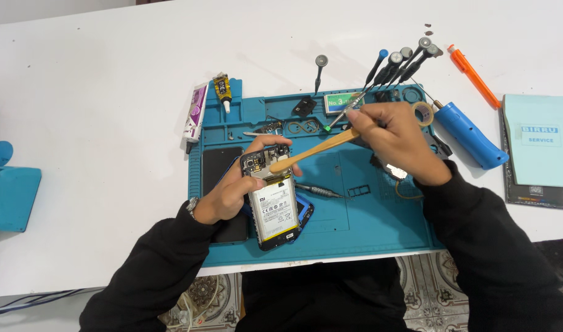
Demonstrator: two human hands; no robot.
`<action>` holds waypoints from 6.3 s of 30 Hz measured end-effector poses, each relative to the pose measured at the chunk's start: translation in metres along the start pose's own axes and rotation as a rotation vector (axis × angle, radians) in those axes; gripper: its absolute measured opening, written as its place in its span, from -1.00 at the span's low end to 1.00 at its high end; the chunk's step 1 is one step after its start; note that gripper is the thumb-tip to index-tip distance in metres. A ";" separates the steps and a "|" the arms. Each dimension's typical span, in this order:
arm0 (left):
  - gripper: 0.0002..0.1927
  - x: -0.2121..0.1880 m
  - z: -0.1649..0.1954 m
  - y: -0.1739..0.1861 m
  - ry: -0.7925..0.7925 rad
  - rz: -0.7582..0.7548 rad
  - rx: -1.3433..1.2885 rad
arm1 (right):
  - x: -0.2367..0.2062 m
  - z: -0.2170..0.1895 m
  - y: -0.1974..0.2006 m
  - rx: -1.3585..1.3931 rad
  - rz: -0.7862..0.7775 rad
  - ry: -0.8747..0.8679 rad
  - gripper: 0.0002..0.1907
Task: The person uses a wooden stick to clean the interior of a disassembled smartphone, focusing on the battery compartment and surrounding areas. They repeatedly brush and wipe internal surfaces while holding the device steady.
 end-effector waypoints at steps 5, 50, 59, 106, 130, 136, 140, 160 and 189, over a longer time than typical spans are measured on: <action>-0.14 0.001 0.000 0.000 0.055 0.016 0.003 | 0.003 0.003 -0.002 -0.059 -0.104 -0.075 -0.54; 0.29 0.006 -0.030 -0.020 -0.307 0.233 0.356 | -0.014 -0.045 -0.053 -0.446 -0.325 0.254 0.07; -0.57 0.001 0.017 -0.008 -0.337 0.173 1.187 | -0.010 -0.038 -0.033 -0.314 -0.488 0.329 -0.04; -0.77 0.002 0.003 -0.011 -0.378 0.249 1.183 | -0.007 -0.047 -0.032 -0.259 -0.590 0.184 -0.03; -0.76 0.007 0.014 -0.012 -0.246 0.314 1.117 | -0.008 -0.044 -0.032 -0.312 -0.549 0.257 -0.03; -0.78 0.006 0.013 -0.011 -0.236 0.285 1.116 | -0.008 -0.044 -0.032 -0.323 -0.554 0.256 -0.02; -0.78 0.006 0.012 -0.011 -0.236 0.272 1.128 | -0.007 -0.044 -0.032 -0.327 -0.559 0.251 -0.01; -0.79 0.007 0.005 -0.008 -0.237 0.197 1.134 | -0.009 -0.045 -0.031 -0.327 -0.567 0.280 -0.07; -0.70 0.002 0.008 -0.012 -0.385 0.178 1.228 | -0.011 -0.046 -0.030 -0.365 -0.525 0.325 -0.06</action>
Point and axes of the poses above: each hand's wrist, its own x-axis towards the middle knuckle, its own y-axis out of the back of the hand, z = x × y, the point moved 1 cm from there along x, towards the middle knuckle, and after that the axes turned 15 degrees about -z, right-handed, at the moved point
